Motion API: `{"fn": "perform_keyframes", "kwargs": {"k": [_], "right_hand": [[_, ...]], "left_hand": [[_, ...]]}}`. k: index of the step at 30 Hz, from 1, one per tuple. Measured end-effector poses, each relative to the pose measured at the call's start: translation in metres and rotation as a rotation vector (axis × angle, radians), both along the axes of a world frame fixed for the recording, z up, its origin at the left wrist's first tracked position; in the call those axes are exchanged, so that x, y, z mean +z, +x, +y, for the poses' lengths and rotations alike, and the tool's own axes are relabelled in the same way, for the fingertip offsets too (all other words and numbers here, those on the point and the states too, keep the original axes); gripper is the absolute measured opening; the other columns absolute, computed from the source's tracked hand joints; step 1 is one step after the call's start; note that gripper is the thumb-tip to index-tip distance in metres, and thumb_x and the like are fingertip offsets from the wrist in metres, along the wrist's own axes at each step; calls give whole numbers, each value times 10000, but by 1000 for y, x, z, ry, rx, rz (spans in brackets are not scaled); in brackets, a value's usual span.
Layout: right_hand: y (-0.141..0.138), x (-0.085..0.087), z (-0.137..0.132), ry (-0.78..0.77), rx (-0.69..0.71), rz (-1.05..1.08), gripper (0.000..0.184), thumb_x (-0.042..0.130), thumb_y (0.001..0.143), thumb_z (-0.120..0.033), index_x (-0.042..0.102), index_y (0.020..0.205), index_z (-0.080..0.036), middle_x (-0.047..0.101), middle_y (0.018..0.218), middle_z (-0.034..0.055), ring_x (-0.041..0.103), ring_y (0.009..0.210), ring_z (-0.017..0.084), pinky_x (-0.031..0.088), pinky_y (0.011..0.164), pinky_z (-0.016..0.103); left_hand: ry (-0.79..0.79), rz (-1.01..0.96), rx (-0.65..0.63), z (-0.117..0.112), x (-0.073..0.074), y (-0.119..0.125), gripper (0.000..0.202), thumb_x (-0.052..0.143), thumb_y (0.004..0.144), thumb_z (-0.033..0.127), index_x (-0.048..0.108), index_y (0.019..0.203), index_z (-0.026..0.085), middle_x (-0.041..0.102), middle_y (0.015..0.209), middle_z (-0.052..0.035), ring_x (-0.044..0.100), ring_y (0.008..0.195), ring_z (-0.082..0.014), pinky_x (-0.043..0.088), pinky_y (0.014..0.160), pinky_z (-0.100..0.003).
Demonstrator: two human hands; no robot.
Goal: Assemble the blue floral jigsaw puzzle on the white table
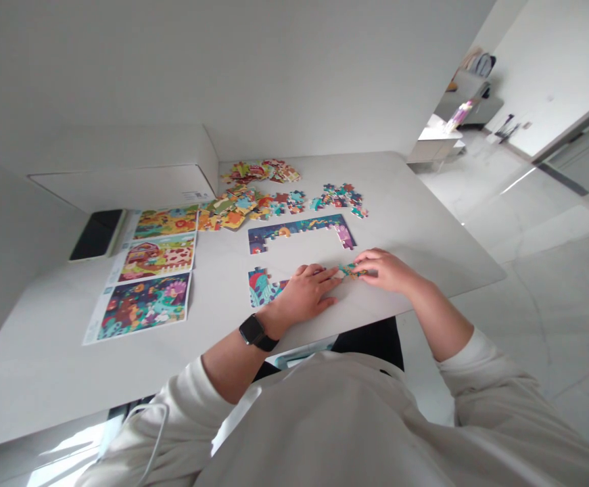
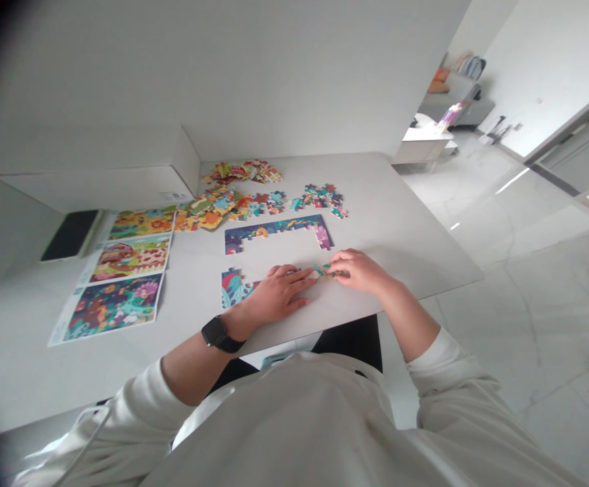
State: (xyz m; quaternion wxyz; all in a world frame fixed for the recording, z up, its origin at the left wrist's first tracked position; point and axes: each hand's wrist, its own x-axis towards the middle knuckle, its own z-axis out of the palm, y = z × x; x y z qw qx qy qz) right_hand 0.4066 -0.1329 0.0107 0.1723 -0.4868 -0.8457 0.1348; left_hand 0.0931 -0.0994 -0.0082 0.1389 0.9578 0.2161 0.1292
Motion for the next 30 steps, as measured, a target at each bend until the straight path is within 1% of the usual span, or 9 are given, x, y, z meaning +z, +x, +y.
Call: {"fn": "perform_keyframes", "kwargs": {"k": [4,6,9,11,14,19,23,26,30], "right_hand": [[-1,2,-1,-7,-7,-13,240,766,922,-169,879,1084,-305,790,1265,74,744,1152,269,590,1068,446],[0,2,-1,-6,-21,-13,229,771,927,-180,880,1087,-303,776,1286,84,735,1176,278,587,1074,455],[2,1,-3,-21,-30,7,233,761,943,-195,875,1117,-300,773,1264,92,741,1149,271,596,1048,450],[4,-1,-3,-32,-27,25,232,755,956,-209,869,1134,-306,778,1251,87,746,1129,261,600,1033,441],[6,-2,-2,-39,-21,40,228,757,962,-223,867,1139,-318,784,1253,79,748,1128,254,601,1033,435],[9,-2,-1,-56,-20,35,219,756,959,-219,869,1119,-317,788,1244,79,753,1133,263,598,1040,438],[9,-2,-1,-57,-21,23,212,754,961,-218,865,1118,-307,788,1244,86,752,1142,271,590,1052,449],[10,-2,-1,-53,-28,11,219,753,959,-215,862,1125,-307,791,1237,82,751,1145,264,588,1057,437],[13,-1,-2,-49,-31,5,238,750,949,-191,858,1128,-306,797,1229,79,757,1133,248,594,1050,412]], "left_hand": [[-21,-10,6,1,2,-1,488,635,1069,444,671,1531,290,596,1659,-97,562,1399,-360,433,1169,-552],[-32,-32,43,5,3,-5,469,650,1058,387,677,1517,294,621,1624,-102,574,1395,-352,443,1172,-545],[-46,-72,135,13,7,-16,426,682,1032,343,711,1453,286,692,1500,-115,618,1337,-338,477,1144,-525],[-57,-74,170,19,8,-24,383,709,1010,336,738,1387,275,732,1406,-113,653,1271,-331,506,1103,-512],[-75,-66,152,23,9,-29,313,720,989,288,760,1298,258,766,1311,-102,687,1190,-314,533,1057,-488],[-68,-84,95,20,9,-24,249,643,1022,217,770,1234,248,781,1233,-100,705,1148,-280,552,1039,-452],[-75,-94,58,16,12,-23,256,697,1004,249,775,1248,258,785,1274,-94,712,1166,-290,561,1055,-459],[-83,-106,43,15,11,-21,282,679,1003,198,776,1262,250,789,1308,-95,724,1175,-284,565,1073,-453],[-92,-107,52,15,8,-15,301,668,999,159,778,1270,231,800,1299,-103,731,1198,-289,576,1090,-461]]}}
